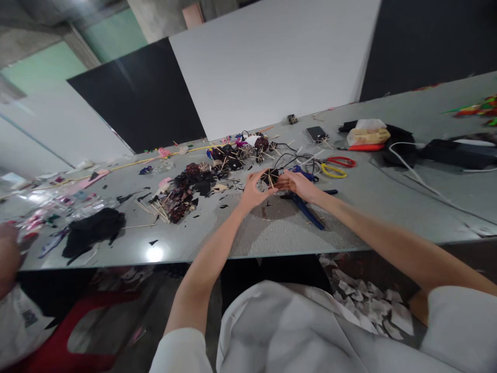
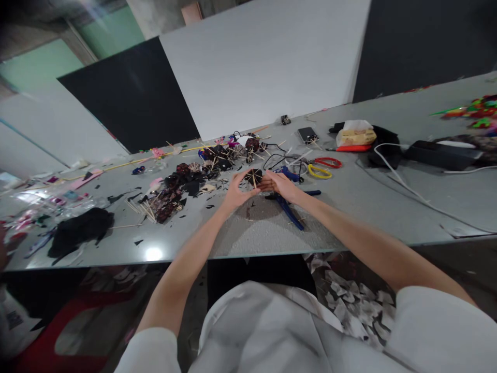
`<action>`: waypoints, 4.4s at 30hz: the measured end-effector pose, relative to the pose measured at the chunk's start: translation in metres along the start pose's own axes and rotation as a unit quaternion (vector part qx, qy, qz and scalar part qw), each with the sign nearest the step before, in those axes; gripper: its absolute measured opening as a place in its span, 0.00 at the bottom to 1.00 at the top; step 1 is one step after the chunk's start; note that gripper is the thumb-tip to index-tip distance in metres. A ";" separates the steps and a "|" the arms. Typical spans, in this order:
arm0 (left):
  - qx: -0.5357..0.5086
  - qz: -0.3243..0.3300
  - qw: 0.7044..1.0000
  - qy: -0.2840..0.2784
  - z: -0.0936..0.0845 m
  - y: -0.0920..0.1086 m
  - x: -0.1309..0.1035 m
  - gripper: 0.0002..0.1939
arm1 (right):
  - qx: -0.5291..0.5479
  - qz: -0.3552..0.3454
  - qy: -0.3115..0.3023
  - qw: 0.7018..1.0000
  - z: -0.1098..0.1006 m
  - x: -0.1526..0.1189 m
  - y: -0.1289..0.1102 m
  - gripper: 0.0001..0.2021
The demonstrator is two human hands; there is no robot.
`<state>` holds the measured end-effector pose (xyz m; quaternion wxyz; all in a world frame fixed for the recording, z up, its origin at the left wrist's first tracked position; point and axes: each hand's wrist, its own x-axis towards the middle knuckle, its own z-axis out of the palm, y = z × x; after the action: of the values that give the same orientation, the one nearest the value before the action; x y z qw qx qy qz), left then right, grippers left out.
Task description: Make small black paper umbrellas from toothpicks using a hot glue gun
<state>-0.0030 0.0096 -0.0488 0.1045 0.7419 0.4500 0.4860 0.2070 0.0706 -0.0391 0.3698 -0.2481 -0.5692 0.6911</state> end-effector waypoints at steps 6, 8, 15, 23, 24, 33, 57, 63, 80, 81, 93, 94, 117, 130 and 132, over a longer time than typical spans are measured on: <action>-0.012 -0.018 1.000 0.000 0.000 0.002 0.000 0.42 | -0.011 -0.005 0.009 1.000 -0.003 0.002 0.004 0.25; -0.018 -0.023 1.000 0.003 0.000 0.003 0.000 0.42 | -0.017 -0.007 0.011 1.000 -0.005 0.004 0.007 0.25; -0.013 -0.019 1.000 0.006 0.000 0.003 0.000 0.42 | -0.028 -0.021 0.024 0.999 -0.009 0.009 0.014 0.25; -0.005 0.000 1.000 -0.004 0.001 0.001 -0.001 0.40 | -0.047 -0.025 -0.013 0.999 -0.008 0.006 0.012 0.26; -0.003 -0.002 1.000 -0.006 0.001 0.001 -0.001 0.40 | -0.049 -0.023 -0.012 0.998 -0.009 0.006 0.012 0.26; 0.072 0.045 0.995 -0.055 -0.002 0.006 -0.002 0.48 | -0.073 -0.066 0.050 0.994 -0.011 0.011 0.011 0.23; 0.159 0.112 0.975 -0.113 -0.002 0.014 -0.006 0.48 | -0.079 -0.098 0.030 0.992 -0.006 0.003 0.004 0.22; 0.176 0.116 0.972 -0.102 -0.001 0.013 -0.006 0.49 | -0.042 -0.096 0.048 0.993 -0.008 0.009 0.008 0.20; 0.221 0.134 0.965 -0.054 -0.005 0.016 -0.005 0.40 | -0.186 -0.163 0.035 0.968 -0.004 0.001 0.005 0.32; 0.233 0.143 0.961 -0.049 -0.005 0.016 -0.005 0.39 | -0.222 -0.187 0.037 0.956 -0.004 -0.002 0.003 0.31; 0.330 0.232 0.911 0.091 -0.002 0.006 -0.010 0.39 | -0.514 -0.501 -0.022 0.696 0.001 -0.039 -0.028 0.31; 0.331 0.231 0.909 0.099 -0.002 0.006 -0.011 0.39 | -0.521 -0.509 -0.031 0.685 0.001 -0.038 -0.027 0.32; 0.256 0.154 0.951 0.076 -0.004 0.007 -0.013 0.29 | -0.573 -0.489 -0.070 0.654 0.000 -0.035 -0.025 0.37; 0.263 0.181 0.945 0.073 -0.004 0.009 -0.010 0.31 | -0.539 -0.476 -0.033 0.694 -0.001 -0.039 -0.031 0.38; 0.268 0.182 0.944 0.065 -0.004 0.008 -0.010 0.31 | -0.549 -0.470 -0.039 0.690 -0.003 -0.039 -0.030 0.38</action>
<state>-0.0030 -0.0038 -0.0481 -0.2173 0.7786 0.4268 0.4055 0.2396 0.0436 -0.0136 0.4217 -0.0796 -0.9033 0.0002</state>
